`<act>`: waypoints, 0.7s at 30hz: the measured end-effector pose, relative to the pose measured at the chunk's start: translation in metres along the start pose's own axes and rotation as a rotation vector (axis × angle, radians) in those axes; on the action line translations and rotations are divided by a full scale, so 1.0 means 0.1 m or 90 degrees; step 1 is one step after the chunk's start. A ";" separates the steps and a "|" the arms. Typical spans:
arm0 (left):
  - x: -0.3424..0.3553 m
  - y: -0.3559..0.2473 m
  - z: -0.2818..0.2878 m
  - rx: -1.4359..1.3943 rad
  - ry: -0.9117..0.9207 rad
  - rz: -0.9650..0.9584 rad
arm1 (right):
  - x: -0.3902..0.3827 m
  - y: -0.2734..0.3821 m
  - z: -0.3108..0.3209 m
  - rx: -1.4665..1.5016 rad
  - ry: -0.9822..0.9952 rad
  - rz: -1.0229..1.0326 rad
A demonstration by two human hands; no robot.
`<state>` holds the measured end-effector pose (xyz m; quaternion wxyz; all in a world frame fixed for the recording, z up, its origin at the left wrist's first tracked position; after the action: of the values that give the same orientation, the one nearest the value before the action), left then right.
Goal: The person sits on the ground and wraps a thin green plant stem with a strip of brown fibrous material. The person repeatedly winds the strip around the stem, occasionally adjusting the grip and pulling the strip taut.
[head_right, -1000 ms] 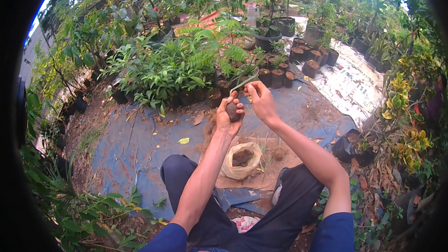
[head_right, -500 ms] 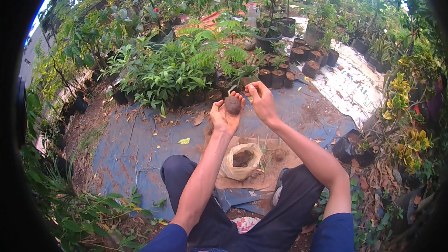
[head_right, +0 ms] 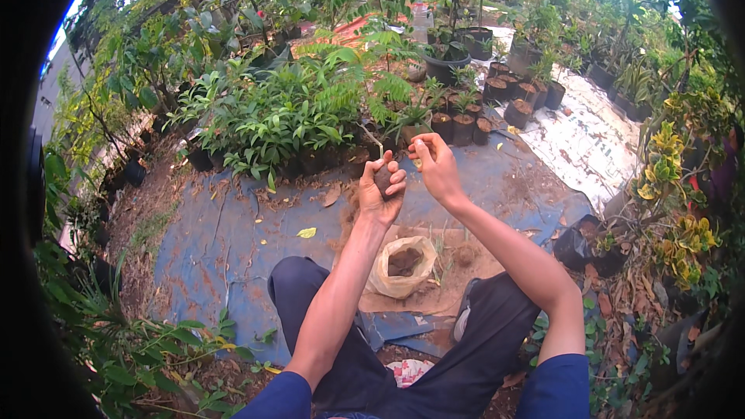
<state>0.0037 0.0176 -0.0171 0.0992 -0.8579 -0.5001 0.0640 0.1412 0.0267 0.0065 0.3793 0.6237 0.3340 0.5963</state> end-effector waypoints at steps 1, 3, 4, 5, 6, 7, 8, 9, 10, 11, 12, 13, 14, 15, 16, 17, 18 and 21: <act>0.00 0.02 0.00 0.053 -0.009 -0.021 | 0.00 0.00 0.00 0.005 0.004 0.008; -0.01 0.05 -0.04 0.115 -0.012 -0.058 | 0.00 0.00 0.00 0.005 0.001 0.003; -0.03 0.06 -0.06 0.150 -0.040 -0.071 | 0.00 0.00 0.00 0.008 0.006 0.009; -0.04 0.06 -0.09 0.139 -0.047 -0.075 | 0.00 0.00 0.00 0.006 0.007 0.008; -0.07 0.06 -0.11 0.131 -0.062 -0.076 | 0.00 0.00 0.00 0.000 0.007 0.002; -0.08 0.05 -0.14 0.113 -0.056 -0.084 | 0.00 0.00 0.00 0.002 0.010 0.008; -0.08 0.04 -0.15 0.150 -0.087 -0.078 | -0.01 0.00 0.00 0.002 0.011 0.008; -0.08 0.03 -0.15 0.178 -0.097 -0.079 | -0.01 0.00 0.00 -0.002 0.008 0.006; -0.07 0.02 -0.15 0.206 -0.107 -0.079 | 0.00 0.01 0.00 0.001 0.014 0.010; -0.05 0.02 -0.14 0.230 -0.125 -0.084 | 0.00 0.01 0.00 0.000 0.016 0.010; -0.05 0.02 -0.10 0.233 -0.128 -0.088 | 0.00 0.00 0.00 -0.004 0.017 0.002; -0.04 0.01 -0.07 0.240 -0.125 -0.091 | 0.00 0.00 0.00 -0.009 0.029 0.002; -0.02 0.01 -0.03 0.245 -0.142 -0.091 | 0.00 0.00 0.01 -0.016 0.040 -0.006; 0.00 0.00 0.00 0.274 -0.133 -0.127 | 0.00 0.00 0.01 -0.028 0.045 -0.023; 0.03 0.01 0.04 0.302 -0.144 -0.161 | -0.01 0.00 0.00 -0.048 0.069 -0.018; 0.05 0.01 0.07 0.333 -0.163 -0.194 | -0.02 -0.01 -0.01 -0.072 0.089 -0.022; 0.08 0.02 0.09 0.323 -0.141 -0.192 | -0.03 -0.02 -0.03 -0.097 0.106 -0.020; 0.11 0.08 0.14 0.323 -0.114 -0.170 | -0.11 -0.04 -0.11 -0.072 0.203 -0.089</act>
<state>0.0127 0.0250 -0.0326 0.2736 -0.7232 -0.5833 0.2489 0.1296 0.0198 -0.0025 0.3964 0.4742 0.3986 0.6776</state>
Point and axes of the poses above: each hand's wrist, its own x-axis towards the middle knuckle, its own z-axis out of the back of the hand, y = z × x, the point moved 1 cm from there along x, towards the middle knuckle, and after that the axes turned 10 degrees about z, right-handed, at the moved point
